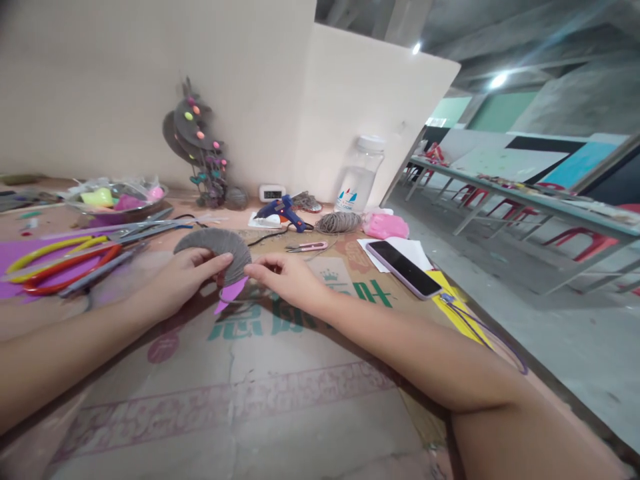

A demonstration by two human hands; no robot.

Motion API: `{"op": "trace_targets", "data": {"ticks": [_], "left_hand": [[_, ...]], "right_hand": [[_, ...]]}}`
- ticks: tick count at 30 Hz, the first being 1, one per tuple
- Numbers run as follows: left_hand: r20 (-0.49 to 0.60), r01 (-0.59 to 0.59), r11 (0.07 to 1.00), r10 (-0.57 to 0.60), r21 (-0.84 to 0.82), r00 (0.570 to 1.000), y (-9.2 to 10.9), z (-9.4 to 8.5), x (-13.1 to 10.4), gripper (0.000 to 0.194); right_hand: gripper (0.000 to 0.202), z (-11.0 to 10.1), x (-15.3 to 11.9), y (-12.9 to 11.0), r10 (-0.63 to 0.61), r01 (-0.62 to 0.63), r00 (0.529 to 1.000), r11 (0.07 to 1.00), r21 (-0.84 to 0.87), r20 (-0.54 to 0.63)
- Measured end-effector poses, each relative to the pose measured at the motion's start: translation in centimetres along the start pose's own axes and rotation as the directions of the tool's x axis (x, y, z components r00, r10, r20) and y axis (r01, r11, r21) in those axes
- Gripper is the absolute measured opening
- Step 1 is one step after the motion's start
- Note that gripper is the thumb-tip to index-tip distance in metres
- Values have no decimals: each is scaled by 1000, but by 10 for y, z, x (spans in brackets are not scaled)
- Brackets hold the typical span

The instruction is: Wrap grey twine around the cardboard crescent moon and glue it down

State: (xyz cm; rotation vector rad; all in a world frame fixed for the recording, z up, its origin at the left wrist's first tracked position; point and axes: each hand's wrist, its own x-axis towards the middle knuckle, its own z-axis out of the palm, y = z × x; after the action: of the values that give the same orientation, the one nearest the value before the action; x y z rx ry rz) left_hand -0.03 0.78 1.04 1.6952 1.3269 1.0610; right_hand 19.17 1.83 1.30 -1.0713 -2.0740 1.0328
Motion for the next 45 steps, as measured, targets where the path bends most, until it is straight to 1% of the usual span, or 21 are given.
{"op": "trace_targets", "data": {"ticks": [5,9,15,19,22,24,25,27,28,30,32,35,37,40,45], "left_hand": [[7,44,998,-44,47,999,2,0,-1,37],[25,59,998,-60,31,998,1,0,0,37],[56,58,998,-60,35,997,1,-1,-1,36],[63,55,998,-55,-6,996,1,0,-1,35],[56,61,996,-57,-71,997,-2,1,1,35],[35,77,988,-73,-134,997,-4,2,2,35],[21,87,982,-85,-168,996,-5,2,3,35],[0,106,966,-109,-235,994,-8,3,4,35],[-5,114,958,-119,-265,993,-9,3,4,35],[-16,122,948,-132,-294,991,-11,3,5,34],[-32,120,955,-133,-271,991,-12,3,5,35],[-43,112,962,-126,-248,991,-14,3,5,36],[-37,106,963,-119,-248,992,-15,3,6,36],[-28,102,966,-111,-236,993,-15,3,6,37],[-19,107,958,-116,-265,993,-13,4,6,36]], "right_hand": [[21,1,3,3,-24,24,999,1000,-1,36],[23,1,4,6,-27,25,998,999,42,61],[24,0,3,6,-51,47,997,997,68,56],[27,0,1,5,-60,53,995,995,89,76],[29,0,2,5,-64,59,995,997,58,76],[31,-5,4,5,-79,80,996,996,-29,32],[32,-10,7,5,-91,90,996,992,-88,-10],[30,-24,13,7,-118,89,984,975,-203,-136],[29,-32,16,10,-124,71,971,966,-248,-206],[31,-52,24,18,-137,21,928,948,-317,-346],[35,-69,30,30,-176,-6,877,927,-375,-448],[34,-85,36,48,-190,-24,853,916,-401,-485],[32,-88,38,56,-185,-31,857,913,-407,-482],[30,-87,38,58,-169,-40,877,907,-418,-450],[29,-84,36,49,-125,-64,922,883,-465,-365]]}}
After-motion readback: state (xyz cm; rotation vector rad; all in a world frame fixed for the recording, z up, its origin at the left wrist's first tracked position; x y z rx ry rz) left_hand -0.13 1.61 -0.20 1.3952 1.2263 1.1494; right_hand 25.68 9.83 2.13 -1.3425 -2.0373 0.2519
